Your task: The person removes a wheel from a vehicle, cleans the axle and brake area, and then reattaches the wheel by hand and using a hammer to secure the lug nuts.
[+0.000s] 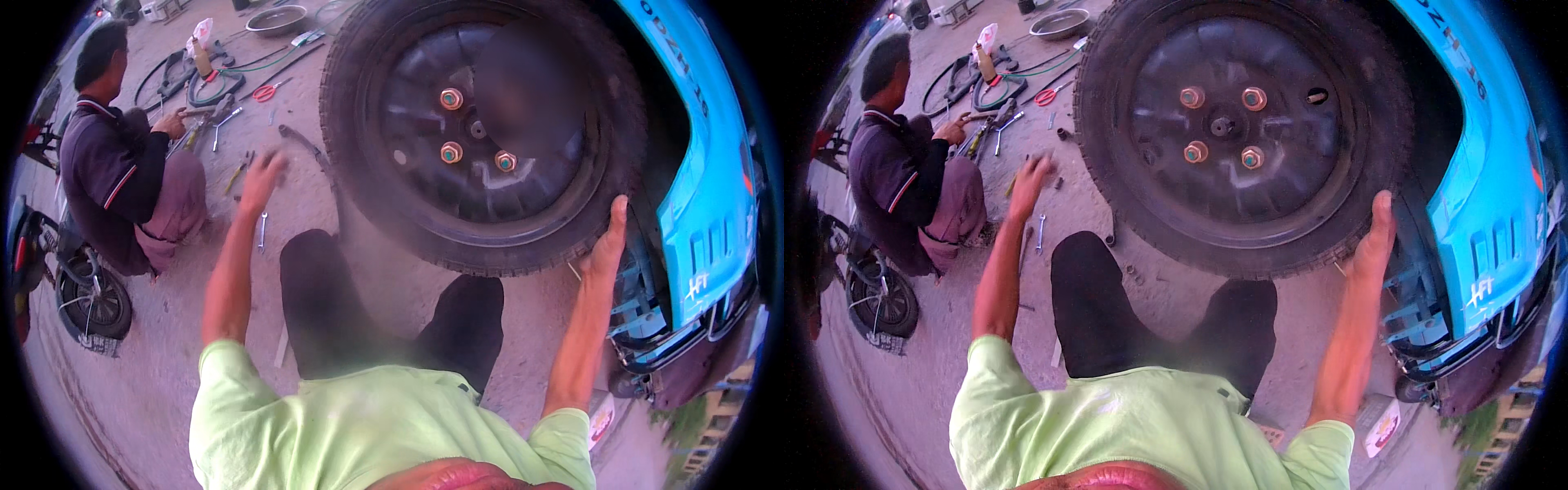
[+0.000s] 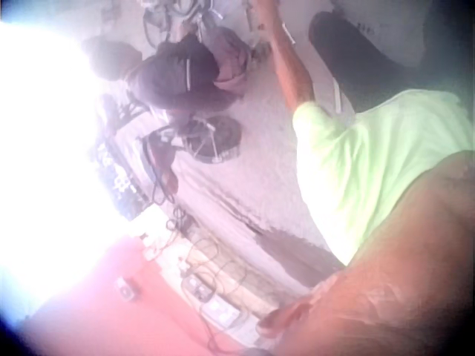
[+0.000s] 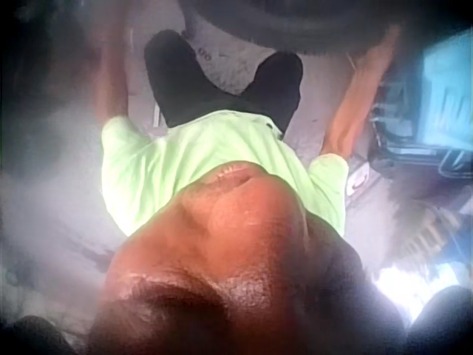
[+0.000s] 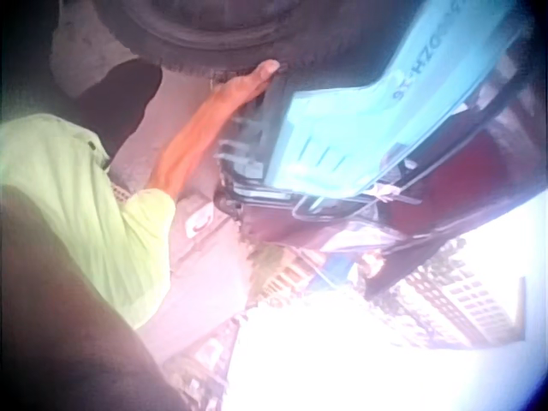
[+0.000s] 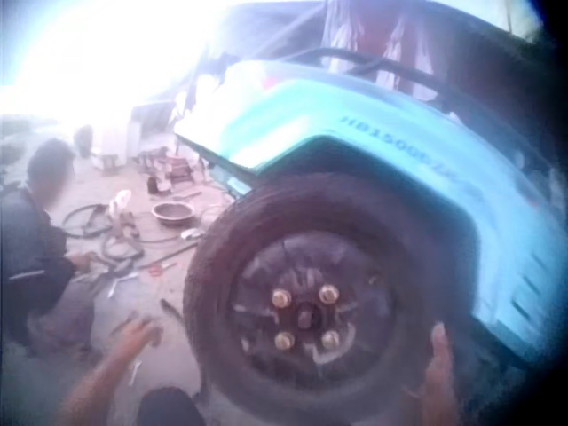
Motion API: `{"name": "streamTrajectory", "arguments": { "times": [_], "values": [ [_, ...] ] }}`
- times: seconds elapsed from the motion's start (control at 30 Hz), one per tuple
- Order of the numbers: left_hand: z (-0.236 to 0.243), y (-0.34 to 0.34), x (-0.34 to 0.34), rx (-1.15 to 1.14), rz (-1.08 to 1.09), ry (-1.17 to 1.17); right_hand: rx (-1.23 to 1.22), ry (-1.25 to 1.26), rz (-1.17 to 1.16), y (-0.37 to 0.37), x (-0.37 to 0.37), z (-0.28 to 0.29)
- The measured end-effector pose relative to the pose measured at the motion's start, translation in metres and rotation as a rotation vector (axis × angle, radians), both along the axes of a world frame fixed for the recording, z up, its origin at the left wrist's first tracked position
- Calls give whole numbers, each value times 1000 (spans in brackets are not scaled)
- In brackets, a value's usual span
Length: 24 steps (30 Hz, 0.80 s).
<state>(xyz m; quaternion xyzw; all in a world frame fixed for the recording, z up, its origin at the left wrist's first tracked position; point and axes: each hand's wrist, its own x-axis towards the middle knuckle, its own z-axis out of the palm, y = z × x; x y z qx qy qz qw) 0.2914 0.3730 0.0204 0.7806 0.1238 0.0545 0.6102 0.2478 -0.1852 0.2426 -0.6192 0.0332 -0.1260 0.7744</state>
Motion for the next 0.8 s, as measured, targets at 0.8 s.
{"name": "streamTrajectory", "arguments": {
  "times": [0.8],
  "values": [
    [-280,10,-302,-210,-100,907,24,-1,1,1,3,-4]
  ]
}}
